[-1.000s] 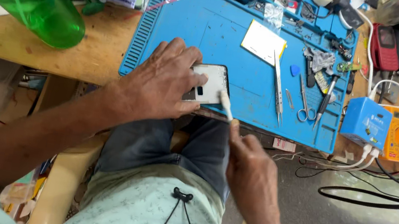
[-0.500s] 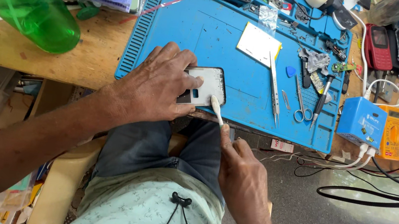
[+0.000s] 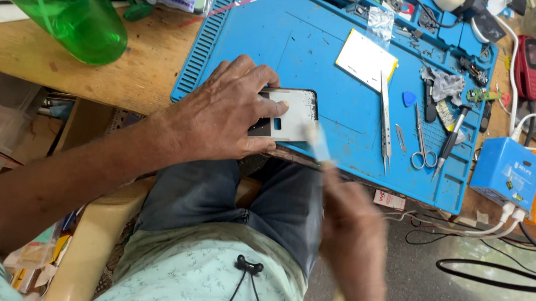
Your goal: The person cleans the back of a disassembled mobile phone using a toothbrush and tweezers. They repeatedly brush the surface and scrape along the edges to remove residue, then flip the phone to clean the front side in the same manner.
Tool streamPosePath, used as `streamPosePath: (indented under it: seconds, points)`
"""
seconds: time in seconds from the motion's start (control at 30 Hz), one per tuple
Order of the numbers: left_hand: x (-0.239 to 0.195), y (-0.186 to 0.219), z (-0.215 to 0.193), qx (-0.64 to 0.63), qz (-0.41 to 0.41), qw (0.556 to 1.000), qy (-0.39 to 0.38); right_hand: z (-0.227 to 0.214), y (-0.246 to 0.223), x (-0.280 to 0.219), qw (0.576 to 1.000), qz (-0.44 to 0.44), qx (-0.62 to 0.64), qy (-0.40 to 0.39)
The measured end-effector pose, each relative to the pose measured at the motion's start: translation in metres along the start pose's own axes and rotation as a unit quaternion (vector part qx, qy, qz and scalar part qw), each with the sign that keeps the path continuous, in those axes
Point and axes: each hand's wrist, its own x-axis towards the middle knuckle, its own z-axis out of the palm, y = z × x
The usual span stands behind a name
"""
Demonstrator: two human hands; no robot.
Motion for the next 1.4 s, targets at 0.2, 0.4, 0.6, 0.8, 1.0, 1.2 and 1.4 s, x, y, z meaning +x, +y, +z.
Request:
streamPosePath:
  seconds: [0.2, 0.4, 0.6, 0.8, 1.0, 1.2, 1.4]
  points:
    - [-0.010, -0.001, -0.002, -0.019, -0.012, 1.000, -0.005, -0.002, 0.028, -0.006, 0.985, -0.009, 0.136, 0.109]
    - [0.003, 0.006, -0.014, -0.242, -0.110, 0.942, 0.202, 0.016, 0.002, 0.006, 0.874, 0.092, 0.466, 0.102]
    - [0.017, 0.038, 0.022, -0.539, -0.133, 0.740, 0.379, 0.002, -0.035, 0.058, 0.950, 0.019, 0.297, 0.097]
    - [0.010, 0.056, 0.054, -0.663, -0.120, 0.604, 0.426, 0.010, 0.000, 0.100, 0.911, 0.001, 0.412, 0.005]
    - [-0.011, 0.065, 0.044, -0.647, -0.149, 0.649, 0.371, -0.006, 0.044, 0.146, 0.855, 0.050, 0.500, -0.131]
    - [-0.069, 0.041, 0.018, -0.406, -0.148, 0.824, 0.366, -0.010, 0.094, 0.184, 0.905, 0.059, 0.325, -0.266]
    - [-0.099, 0.024, -0.073, -0.071, -0.076, 0.872, 0.479, -0.044, 0.029, 0.189, 0.983, -0.024, -0.034, -0.178]
